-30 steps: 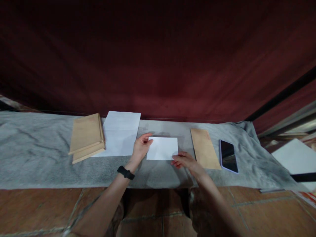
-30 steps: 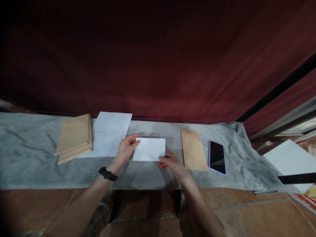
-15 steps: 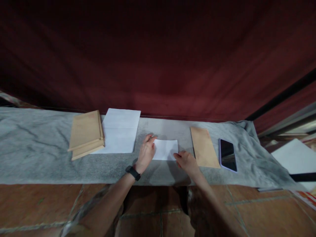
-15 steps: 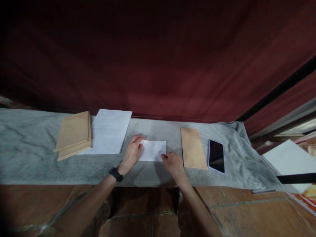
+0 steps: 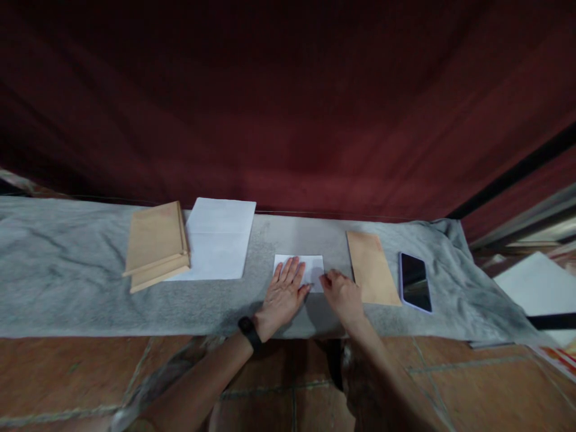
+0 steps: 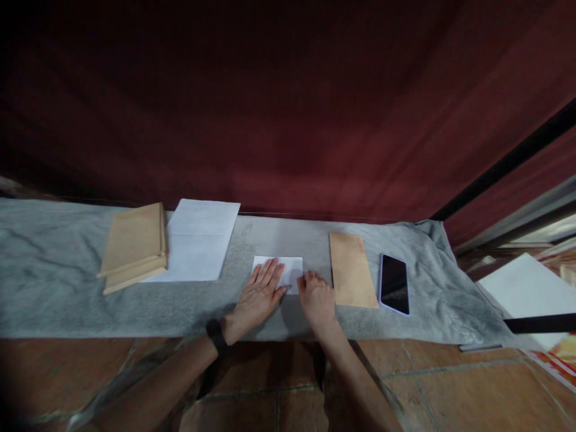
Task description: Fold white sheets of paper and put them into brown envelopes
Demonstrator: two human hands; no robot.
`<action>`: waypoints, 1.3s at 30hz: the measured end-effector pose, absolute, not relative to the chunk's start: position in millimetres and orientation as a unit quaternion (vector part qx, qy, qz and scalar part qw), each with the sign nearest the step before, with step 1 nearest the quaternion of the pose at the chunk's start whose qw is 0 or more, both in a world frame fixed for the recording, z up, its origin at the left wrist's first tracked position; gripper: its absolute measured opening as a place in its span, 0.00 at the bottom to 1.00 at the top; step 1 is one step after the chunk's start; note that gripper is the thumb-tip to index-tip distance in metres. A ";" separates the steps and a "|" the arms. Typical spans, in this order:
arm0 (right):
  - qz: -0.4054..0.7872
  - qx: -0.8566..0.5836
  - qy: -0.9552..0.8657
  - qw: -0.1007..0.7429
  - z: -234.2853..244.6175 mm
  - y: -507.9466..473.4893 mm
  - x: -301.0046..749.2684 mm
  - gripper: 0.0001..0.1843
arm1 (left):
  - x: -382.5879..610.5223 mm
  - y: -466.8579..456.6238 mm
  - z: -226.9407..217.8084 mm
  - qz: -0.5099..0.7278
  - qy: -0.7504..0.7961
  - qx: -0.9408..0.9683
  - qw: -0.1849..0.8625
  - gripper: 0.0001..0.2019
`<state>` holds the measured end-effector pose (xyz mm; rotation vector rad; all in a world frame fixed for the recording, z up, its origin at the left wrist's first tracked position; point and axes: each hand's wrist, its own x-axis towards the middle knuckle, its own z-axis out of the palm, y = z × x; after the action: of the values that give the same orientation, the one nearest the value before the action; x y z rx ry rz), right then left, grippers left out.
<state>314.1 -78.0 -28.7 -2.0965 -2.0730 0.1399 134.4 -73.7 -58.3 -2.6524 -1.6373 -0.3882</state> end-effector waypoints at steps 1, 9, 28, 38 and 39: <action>0.050 -0.696 -0.703 0.136 -30.2 -77.0 309.7 0.20 | 133.9 -72.9 -59.1 -0.124 -0.520 -0.845 0.003 0.29; 0.050 -0.543 -0.807 0.226 -66.3 -84.2 265.9 0.31 | 127.4 -72.2 -75.0 -0.102 -0.492 -0.864 0.030 0.32; -0.094 -0.614 -0.754 0.214 -89.7 -84.1 280.7 0.33 | 104.9 -63.6 -63.7 -0.111 -0.583 -0.805 0.013 0.39; -0.027 -0.665 -0.723 0.187 -85.4 -82.9 273.3 0.36 | 100.1 -72.6 -55.5 -0.103 -0.612 -0.783 0.028 0.32; -0.016 -0.668 -0.721 0.184 -84.7 -82.8 272.8 0.36 | 100.3 -74.0 -54.0 -0.105 -0.611 -0.784 0.030 0.31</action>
<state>272.8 -82.8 -84.7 -1.8835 -2.0314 -0.0464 100.3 -74.0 -54.0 -2.4174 -1.8829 -0.3247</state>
